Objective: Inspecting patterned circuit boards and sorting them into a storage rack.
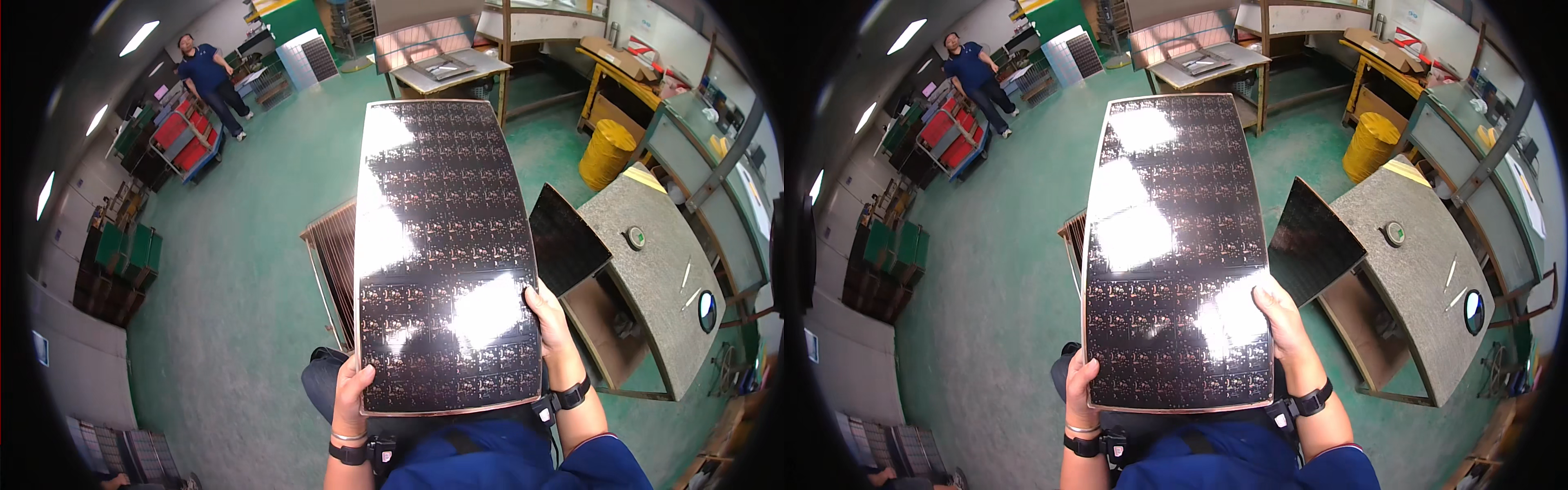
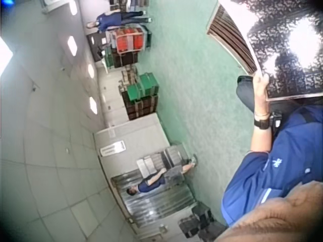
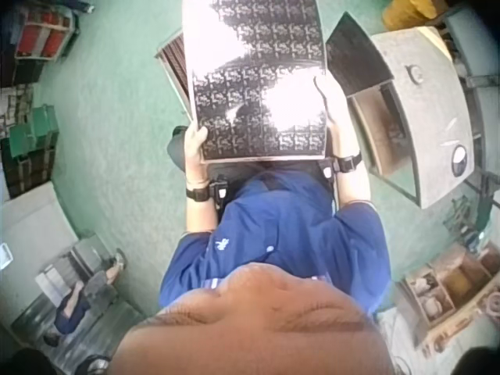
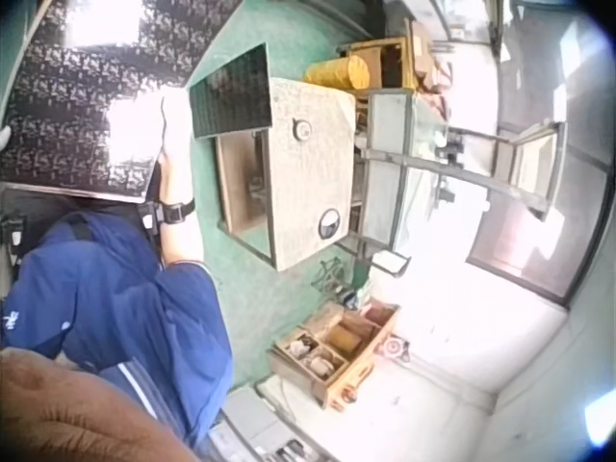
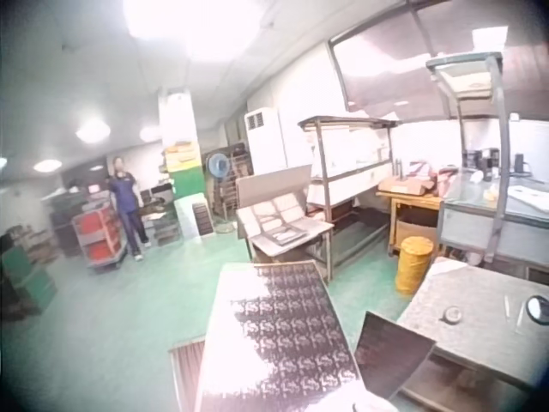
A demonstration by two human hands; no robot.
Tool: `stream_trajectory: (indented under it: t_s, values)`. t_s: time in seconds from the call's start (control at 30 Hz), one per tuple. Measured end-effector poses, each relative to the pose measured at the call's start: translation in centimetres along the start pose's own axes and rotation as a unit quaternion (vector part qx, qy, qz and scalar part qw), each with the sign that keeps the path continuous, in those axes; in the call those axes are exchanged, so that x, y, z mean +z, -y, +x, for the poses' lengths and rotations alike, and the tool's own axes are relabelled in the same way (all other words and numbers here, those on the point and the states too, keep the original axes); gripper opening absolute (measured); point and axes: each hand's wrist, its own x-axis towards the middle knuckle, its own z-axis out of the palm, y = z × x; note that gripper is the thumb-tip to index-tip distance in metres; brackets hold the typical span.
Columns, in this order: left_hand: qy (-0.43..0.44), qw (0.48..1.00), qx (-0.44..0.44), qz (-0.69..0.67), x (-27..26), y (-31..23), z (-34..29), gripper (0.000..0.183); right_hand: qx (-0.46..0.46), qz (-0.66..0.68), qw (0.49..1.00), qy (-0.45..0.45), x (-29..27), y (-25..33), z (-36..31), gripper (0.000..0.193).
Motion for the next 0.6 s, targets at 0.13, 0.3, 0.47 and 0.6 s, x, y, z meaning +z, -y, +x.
stream_trajectory:
  t_s: [0.13, 0.3, 0.47, 0.6]
  values:
    - [-0.008, 0.997, 0.064, -0.048, 0.1, 0.4, -0.8, 0.053, -0.045, 0.033, 0.998, -0.011, 0.4, 0.2, -0.7, 0.050]
    - [0.048, 0.960, 0.094, -0.259, 2.2, 1.4, -1.4, 0.073, -0.087, 0.096, 0.991, 0.020, 3.8, -1.2, -1.0, 0.048]
    - [-0.013, 0.976, 0.062, -0.208, 3.2, 2.2, -1.1, 0.043, -0.035, 0.062, 0.994, 0.088, 3.9, -1.7, -1.6, 0.042]
    - [-0.003, 0.978, 0.093, -0.184, 2.2, 0.4, -0.4, 0.038, -0.125, 0.089, 0.988, 0.003, 3.3, 2.7, -0.9, 0.029]
